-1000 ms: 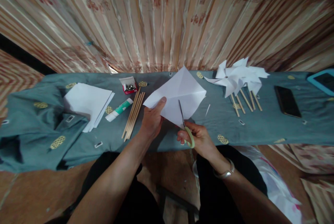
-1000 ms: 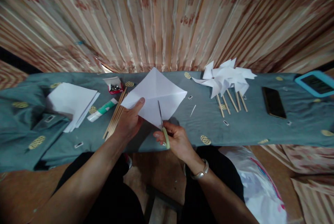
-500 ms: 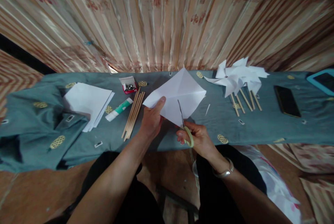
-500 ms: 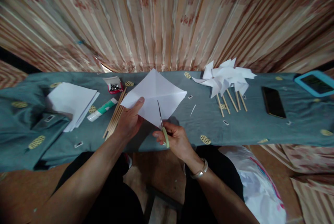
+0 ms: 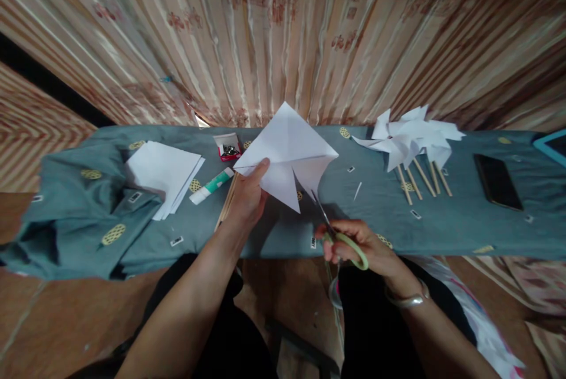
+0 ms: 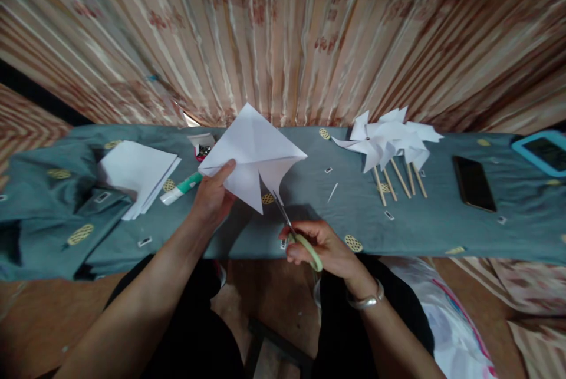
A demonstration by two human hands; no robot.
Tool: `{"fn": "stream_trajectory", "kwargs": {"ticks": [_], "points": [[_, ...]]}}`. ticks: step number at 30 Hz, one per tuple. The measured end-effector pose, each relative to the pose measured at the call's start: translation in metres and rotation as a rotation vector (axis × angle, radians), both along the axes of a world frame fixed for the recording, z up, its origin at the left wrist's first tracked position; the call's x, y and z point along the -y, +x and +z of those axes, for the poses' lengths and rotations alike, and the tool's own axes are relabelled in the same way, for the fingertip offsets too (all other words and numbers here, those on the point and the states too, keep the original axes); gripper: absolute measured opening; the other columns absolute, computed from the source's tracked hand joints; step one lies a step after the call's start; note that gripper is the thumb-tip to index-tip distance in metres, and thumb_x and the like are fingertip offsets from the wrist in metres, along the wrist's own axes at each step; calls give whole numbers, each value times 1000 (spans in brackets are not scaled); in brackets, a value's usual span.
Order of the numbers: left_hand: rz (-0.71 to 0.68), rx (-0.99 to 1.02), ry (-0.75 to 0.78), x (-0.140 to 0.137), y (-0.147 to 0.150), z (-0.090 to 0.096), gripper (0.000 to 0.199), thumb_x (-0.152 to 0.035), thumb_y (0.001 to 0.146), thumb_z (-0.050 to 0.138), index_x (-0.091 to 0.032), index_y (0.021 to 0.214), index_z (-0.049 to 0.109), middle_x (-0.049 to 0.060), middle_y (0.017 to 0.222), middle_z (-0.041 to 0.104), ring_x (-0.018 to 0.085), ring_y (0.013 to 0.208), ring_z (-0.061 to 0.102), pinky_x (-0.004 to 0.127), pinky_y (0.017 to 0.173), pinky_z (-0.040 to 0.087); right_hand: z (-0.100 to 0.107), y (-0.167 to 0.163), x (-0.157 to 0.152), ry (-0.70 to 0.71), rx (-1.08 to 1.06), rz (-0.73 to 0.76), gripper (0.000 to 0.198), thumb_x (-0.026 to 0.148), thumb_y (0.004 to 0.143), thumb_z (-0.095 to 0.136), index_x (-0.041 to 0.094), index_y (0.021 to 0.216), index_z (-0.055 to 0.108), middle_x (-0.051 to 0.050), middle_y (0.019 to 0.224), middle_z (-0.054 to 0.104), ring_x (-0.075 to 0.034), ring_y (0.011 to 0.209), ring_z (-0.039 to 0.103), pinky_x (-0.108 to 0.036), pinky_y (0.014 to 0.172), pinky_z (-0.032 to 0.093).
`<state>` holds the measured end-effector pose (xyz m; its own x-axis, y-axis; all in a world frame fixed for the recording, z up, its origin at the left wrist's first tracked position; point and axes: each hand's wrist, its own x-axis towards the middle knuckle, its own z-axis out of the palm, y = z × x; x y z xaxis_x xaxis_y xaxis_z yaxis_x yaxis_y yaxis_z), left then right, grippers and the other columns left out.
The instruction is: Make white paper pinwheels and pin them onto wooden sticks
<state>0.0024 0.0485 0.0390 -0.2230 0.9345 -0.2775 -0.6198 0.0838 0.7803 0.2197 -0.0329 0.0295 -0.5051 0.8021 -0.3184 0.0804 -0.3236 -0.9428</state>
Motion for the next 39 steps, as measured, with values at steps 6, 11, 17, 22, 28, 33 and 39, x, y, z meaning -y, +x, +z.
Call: {"fn": "stream_trajectory", "kwargs": {"ticks": [6,11,17,22,28,33,39], "points": [[-80,-44,58,3,-5,-4,29,-20,66,81,-14,92,71,8,91,77,25,94,73,33,82,59,8,52,-3,38,-78,-223,65,78,62,73,20,91,75,-4,58,65,-14,45,52,-26,42,39],[-249,-148,17,11,-6,-10,28,-25,62,85,-14,85,73,7,81,76,23,77,72,31,69,56,4,55,-21,206,39,-682,57,67,56,84,24,91,72,-3,70,69,-16,55,59,-27,48,44],[-431,-233,-29,22,2,-21,30,-30,56,89,-11,76,77,13,79,77,25,70,71,33,67,54,-7,34,-27,266,98,-604,55,54,52,90,25,94,71,4,72,66,-14,64,59,-27,61,48],[-516,-280,-28,25,6,-24,30,-33,55,90,-14,74,77,10,76,76,23,64,69,32,63,52,-10,20,-22,200,130,-483,41,49,58,87,20,82,71,6,59,57,-9,53,45,-23,50,39],[-540,-75,-58,23,9,-17,43,-56,63,82,-18,80,74,11,79,75,30,83,72,37,72,56,-10,13,-28,196,110,-622,42,45,52,90,20,79,69,6,60,61,-9,53,46,-24,52,40],[-574,41,-4,32,22,-16,51,-56,63,83,-20,98,70,13,118,71,32,115,64,43,91,54,-11,8,-40,311,113,-861,41,45,53,88,21,76,64,8,57,55,-9,52,43,-23,51,38],[-541,-133,88,42,45,-27,52,-38,61,87,-21,106,66,10,119,71,28,116,63,40,97,49,-18,-15,-45,385,83,-865,39,42,58,85,20,82,65,7,61,60,-10,55,49,-24,54,41]]}}
